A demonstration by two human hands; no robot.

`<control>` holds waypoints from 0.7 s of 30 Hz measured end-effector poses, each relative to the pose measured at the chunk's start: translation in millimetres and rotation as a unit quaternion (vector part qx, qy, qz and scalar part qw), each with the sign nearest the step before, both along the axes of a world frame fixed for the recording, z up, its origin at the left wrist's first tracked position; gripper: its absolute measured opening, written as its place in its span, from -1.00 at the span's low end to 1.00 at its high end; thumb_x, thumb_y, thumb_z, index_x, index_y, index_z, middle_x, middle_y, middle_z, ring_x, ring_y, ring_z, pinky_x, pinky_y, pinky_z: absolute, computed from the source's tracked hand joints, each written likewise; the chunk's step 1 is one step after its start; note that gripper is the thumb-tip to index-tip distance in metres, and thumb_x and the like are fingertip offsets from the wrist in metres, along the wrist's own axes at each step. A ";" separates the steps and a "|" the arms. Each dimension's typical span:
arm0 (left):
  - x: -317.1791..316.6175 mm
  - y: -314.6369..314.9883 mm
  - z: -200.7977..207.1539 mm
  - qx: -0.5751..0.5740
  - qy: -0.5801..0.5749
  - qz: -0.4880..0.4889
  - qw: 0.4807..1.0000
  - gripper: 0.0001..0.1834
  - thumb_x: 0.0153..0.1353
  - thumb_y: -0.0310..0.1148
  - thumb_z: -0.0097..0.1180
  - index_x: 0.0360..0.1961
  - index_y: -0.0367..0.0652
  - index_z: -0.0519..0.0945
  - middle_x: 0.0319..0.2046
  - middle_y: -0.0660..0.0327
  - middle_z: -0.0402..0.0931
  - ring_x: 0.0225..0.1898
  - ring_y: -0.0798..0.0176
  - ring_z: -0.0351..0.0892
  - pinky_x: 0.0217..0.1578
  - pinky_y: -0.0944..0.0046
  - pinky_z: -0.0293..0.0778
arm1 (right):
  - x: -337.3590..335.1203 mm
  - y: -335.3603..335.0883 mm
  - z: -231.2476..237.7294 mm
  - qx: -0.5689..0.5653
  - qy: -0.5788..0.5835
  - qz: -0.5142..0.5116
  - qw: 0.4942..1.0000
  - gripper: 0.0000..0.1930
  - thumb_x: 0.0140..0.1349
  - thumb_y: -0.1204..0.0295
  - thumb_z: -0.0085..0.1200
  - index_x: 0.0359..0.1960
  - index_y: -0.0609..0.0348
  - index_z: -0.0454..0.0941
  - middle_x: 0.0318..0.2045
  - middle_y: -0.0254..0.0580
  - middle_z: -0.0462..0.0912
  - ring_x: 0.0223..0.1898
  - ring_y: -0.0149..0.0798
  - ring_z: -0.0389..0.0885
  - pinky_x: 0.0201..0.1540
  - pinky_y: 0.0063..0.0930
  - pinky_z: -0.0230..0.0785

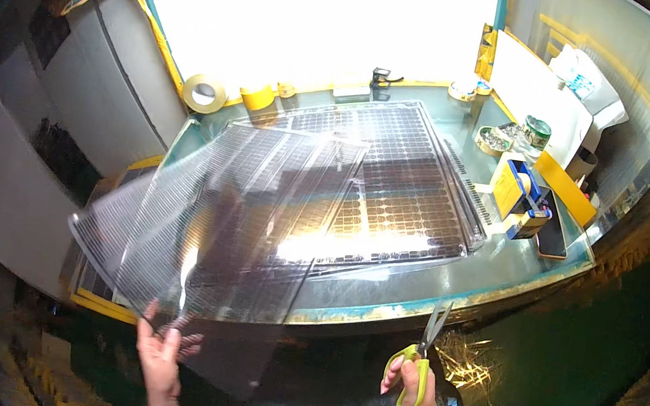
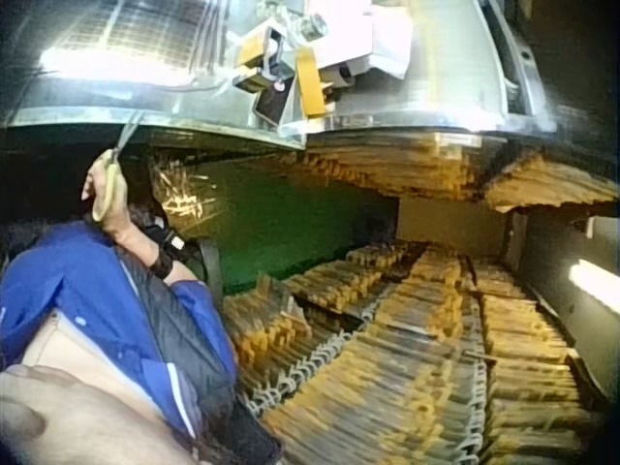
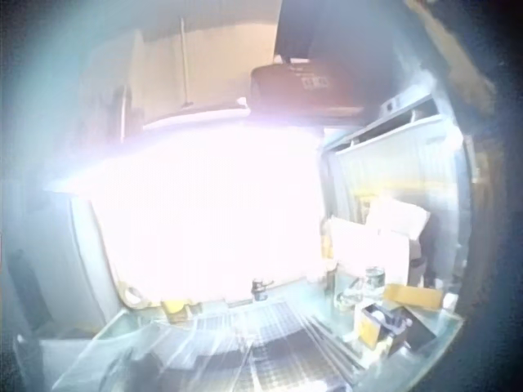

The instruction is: The recorder uses scissors to cut a dark sheet of solar film into specific strips.

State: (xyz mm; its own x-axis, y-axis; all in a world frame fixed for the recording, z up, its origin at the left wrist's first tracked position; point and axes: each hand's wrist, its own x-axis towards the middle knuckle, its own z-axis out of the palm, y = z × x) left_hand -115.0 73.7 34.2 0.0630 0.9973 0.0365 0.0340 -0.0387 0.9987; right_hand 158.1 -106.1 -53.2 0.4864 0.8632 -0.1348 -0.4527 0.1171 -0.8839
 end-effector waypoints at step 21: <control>-16.7 73.1 26.9 0.371 0.336 0.049 0.864 -0.70 0.02 -0.58 0.04 -0.15 -0.24 0.49 -0.18 0.08 0.47 -0.19 0.23 0.47 -0.18 0.30 0.37 | 7.7 36.4 25.2 -0.033 -0.073 -0.086 0.993 -0.81 0.02 0.56 0.14 -0.46 0.13 0.34 -0.50 -0.26 0.57 -0.51 -0.49 0.54 -0.48 -0.66 0.42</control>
State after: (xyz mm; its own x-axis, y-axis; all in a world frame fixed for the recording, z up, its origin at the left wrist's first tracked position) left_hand -131.7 146.8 61.1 0.2349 0.7164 0.6570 0.6359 -0.6245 0.4536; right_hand 165.8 -69.7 -27.9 0.6446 0.7572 -0.1056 -0.2972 0.1209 -0.9471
